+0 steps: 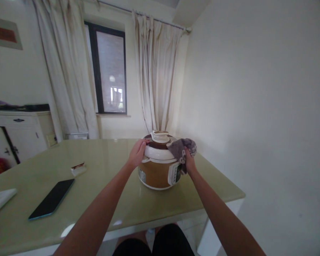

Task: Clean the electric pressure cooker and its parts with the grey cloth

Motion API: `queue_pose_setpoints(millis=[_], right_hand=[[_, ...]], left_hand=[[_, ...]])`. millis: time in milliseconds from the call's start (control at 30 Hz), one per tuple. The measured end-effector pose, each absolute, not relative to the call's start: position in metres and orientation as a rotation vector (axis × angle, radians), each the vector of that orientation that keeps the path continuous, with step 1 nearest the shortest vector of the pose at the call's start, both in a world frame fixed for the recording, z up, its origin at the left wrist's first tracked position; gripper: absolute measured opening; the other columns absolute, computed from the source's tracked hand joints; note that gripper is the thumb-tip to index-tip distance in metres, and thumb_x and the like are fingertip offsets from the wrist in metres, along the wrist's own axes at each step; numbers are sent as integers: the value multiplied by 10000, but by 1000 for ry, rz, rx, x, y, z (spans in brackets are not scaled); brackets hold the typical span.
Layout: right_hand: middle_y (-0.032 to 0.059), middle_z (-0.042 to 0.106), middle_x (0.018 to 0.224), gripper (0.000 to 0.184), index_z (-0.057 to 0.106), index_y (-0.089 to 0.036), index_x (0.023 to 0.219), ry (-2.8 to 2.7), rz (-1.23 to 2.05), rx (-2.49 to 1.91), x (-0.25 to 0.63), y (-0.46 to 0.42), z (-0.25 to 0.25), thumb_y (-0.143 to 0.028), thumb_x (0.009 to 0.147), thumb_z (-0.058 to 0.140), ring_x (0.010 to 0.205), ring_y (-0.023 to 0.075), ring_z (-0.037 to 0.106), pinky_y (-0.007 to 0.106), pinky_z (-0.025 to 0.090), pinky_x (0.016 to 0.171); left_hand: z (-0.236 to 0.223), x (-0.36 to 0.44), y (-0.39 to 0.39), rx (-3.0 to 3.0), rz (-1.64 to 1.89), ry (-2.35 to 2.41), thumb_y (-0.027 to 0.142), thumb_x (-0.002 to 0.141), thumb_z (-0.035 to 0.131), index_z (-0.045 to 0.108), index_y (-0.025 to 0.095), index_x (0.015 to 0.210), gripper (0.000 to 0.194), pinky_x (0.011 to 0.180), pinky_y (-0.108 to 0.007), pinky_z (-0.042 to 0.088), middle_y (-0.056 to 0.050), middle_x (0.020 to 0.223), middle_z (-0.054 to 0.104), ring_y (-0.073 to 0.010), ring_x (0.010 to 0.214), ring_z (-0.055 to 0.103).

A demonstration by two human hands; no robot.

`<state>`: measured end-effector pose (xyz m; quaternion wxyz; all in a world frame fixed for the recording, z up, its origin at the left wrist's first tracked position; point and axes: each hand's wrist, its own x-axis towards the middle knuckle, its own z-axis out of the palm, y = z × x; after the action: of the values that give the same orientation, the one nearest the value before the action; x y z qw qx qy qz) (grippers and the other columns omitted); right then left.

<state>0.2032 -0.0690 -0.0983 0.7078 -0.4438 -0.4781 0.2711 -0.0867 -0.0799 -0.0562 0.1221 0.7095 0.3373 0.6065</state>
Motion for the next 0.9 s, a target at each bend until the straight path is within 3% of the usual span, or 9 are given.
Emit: queue_pose_setpoints(millis=[167,267,367,467,533,633,700,800,900], right_hand=[[222,615,1434,799,556,-150,1454,-1153,88,-1049,169,-113,-141,-672,852,613,1362,390,562,647,430,1134],[208,526,1506,834,591,-214,1425,-1453,-265,-1083,141,-134,-118,-673,744,732,1388,467,462,696,361,1125],[164,518,1517,748,637,-286,1385,-1896,-413,-1127,113,-149,-67,-624,738,799,1343,446,458,625,323,1148],[166,610,1379,734,602,-280,1383,-2066,-347,-1156,90,-150,-20,-587,753,820,1270,409,524,574,359,1123],[156,643,1323,787,532,-258,1418,-2113,-201,-1086,87,-142,3,-540,750,838,1232,379,577,536,415,1094],[151,617,1395,984,406,-230,1500,-2307,142,-746,107,-124,28,-490,688,896,1252,330,614,461,487,1063],[141,613,1417,1058,352,-243,1545,-2398,425,-581,131,-112,44,-480,679,911,1238,292,642,424,523,1034],[113,664,1352,840,395,-279,1538,-2245,657,-723,158,-93,62,-445,827,810,1072,229,716,387,571,935],[106,695,1309,485,569,-246,1414,-2031,390,-993,154,-67,69,-377,957,664,1063,217,714,392,549,972]], left_hand=[[-57,-90,-81,2071,1731,1011,552,1070,380,691,211,1125,465,1138,-436,447,-103,1241,720,-240,1221,636],[-55,-94,-81,2066,1687,1040,621,1059,353,681,212,1137,530,1169,-453,422,-109,1256,709,-251,1252,615],[-44,-95,-88,1985,1595,1036,674,1057,243,626,217,1247,626,1133,-467,464,-103,1208,711,-252,1204,634],[-25,-88,-110,1906,1639,1005,648,1070,160,442,261,1486,634,1068,-448,522,-90,1209,691,-229,1139,664],[-14,-80,-129,2072,1737,1014,638,1055,353,368,278,1560,621,1149,-457,466,-112,1358,622,-250,1267,609],[-8,-75,-148,2455,1725,1086,561,942,672,460,281,1546,699,1268,-502,323,-134,1555,468,-329,1481,424],[-7,-81,-146,2565,1599,1112,513,946,679,554,295,1494,603,1238,-497,371,-122,1491,513,-324,1434,474],[-2,-102,-126,2558,1436,1155,455,990,602,584,308,1493,525,1100,-449,505,-86,1211,614,-264,1163,631],[10,-114,-104,2616,1371,1301,398,995,551,646,288,1441,469,1070,-471,507,-88,1125,602,-270,1112,624]])
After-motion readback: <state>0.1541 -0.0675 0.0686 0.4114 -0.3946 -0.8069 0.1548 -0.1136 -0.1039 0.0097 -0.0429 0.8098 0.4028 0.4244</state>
